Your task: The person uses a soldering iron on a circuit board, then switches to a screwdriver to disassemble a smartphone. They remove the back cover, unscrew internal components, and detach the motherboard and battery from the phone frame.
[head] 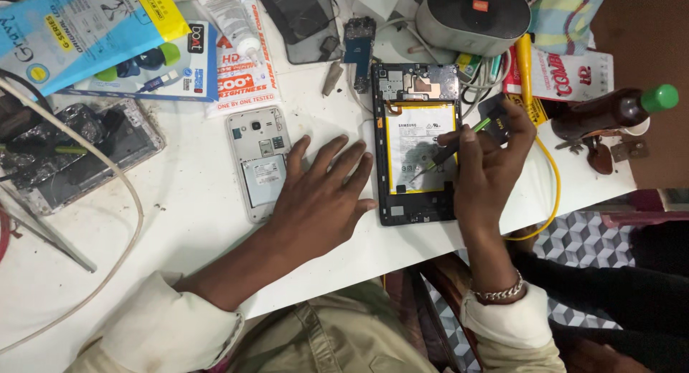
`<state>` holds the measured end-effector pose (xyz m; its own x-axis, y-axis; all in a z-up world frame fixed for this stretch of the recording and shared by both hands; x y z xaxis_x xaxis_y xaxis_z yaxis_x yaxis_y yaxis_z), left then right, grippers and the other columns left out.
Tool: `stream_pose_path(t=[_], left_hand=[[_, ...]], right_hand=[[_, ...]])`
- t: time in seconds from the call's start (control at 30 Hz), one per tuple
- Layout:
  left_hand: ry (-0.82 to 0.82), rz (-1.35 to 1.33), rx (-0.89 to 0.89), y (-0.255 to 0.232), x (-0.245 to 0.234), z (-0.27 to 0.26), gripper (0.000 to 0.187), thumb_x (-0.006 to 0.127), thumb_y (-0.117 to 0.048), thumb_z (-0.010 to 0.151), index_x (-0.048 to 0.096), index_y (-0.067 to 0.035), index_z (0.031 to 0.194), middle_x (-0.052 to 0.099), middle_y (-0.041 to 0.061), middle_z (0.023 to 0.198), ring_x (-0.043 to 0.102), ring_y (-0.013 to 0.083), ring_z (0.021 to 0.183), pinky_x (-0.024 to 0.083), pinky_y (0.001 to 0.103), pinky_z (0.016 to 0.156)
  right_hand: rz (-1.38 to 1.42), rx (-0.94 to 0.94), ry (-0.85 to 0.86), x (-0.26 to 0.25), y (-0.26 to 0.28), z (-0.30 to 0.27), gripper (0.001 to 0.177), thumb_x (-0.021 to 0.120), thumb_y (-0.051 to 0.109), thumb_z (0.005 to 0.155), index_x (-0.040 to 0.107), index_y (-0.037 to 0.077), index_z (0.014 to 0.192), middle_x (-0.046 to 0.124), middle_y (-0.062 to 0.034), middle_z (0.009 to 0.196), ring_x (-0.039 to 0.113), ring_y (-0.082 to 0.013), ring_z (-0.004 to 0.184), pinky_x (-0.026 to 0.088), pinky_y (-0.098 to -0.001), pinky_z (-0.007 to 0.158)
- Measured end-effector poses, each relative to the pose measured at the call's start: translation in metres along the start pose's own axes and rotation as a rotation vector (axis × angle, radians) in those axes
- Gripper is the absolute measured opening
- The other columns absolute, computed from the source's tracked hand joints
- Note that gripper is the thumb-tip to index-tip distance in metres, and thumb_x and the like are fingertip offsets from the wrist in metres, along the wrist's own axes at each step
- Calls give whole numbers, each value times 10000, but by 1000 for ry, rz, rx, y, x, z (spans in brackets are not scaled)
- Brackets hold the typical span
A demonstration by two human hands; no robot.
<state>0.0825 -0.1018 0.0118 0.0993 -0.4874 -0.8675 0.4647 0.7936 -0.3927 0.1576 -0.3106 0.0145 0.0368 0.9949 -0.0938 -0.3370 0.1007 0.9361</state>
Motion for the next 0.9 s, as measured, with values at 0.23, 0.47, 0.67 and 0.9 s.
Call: stream_pose_path(t=[0.23, 0.47, 0.67, 0.9], left_hand=[[7, 15, 8, 2, 3, -1, 583, 660, -375, 929, 606, 45, 1329, 536, 159, 1474, 419, 311, 1402, 183, 661, 1141], [2, -19, 26, 1, 3, -1, 611, 674, -391, 921, 598, 52, 1335, 522, 189, 1488, 410, 334, 1412, 235, 623, 1135], [4, -77, -1, 2, 1, -1, 664, 694, -429, 907, 578, 62, 1338, 523, 203, 1470, 407, 351, 1415, 243, 592, 1162], [8, -191, -64, 8, 3, 1, 798, 693, -473, 897, 486, 81, 1432, 516, 242, 1446, 405, 375, 1412, 233, 585, 1183]], right_hand=[[64, 3, -12, -2, 1, -6, 448, 541, -12, 1150, 265, 25, 1501, 637, -163, 1163, 732, -189, 936, 585, -282, 913], [-10, -6, 10, 8, 7, -13, 441, 556, 1, 1160, 279, 35, 1502, 635, -153, 1146, 733, -203, 928, 540, -244, 797], [-91, -8, 55, 15, 13, -20, 451, 567, 16, 1166, 261, 45, 1496, 622, -143, 1156, 751, -213, 971, 570, -255, 804], [-9, -23, 35, 17, 17, -29, 434, 546, 1, 1173, 266, 41, 1503, 568, -168, 1272, 737, -218, 932, 601, -311, 930]])
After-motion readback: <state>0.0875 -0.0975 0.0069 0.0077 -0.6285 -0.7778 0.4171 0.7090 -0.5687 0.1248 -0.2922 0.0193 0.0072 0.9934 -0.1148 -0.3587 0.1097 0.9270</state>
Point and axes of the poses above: each hand's wrist, its own z-axis towards the middle knuckle, its own x-axis out of the palm, y = z × x, the point moved 8 cm from there along z, towards the middle knuckle
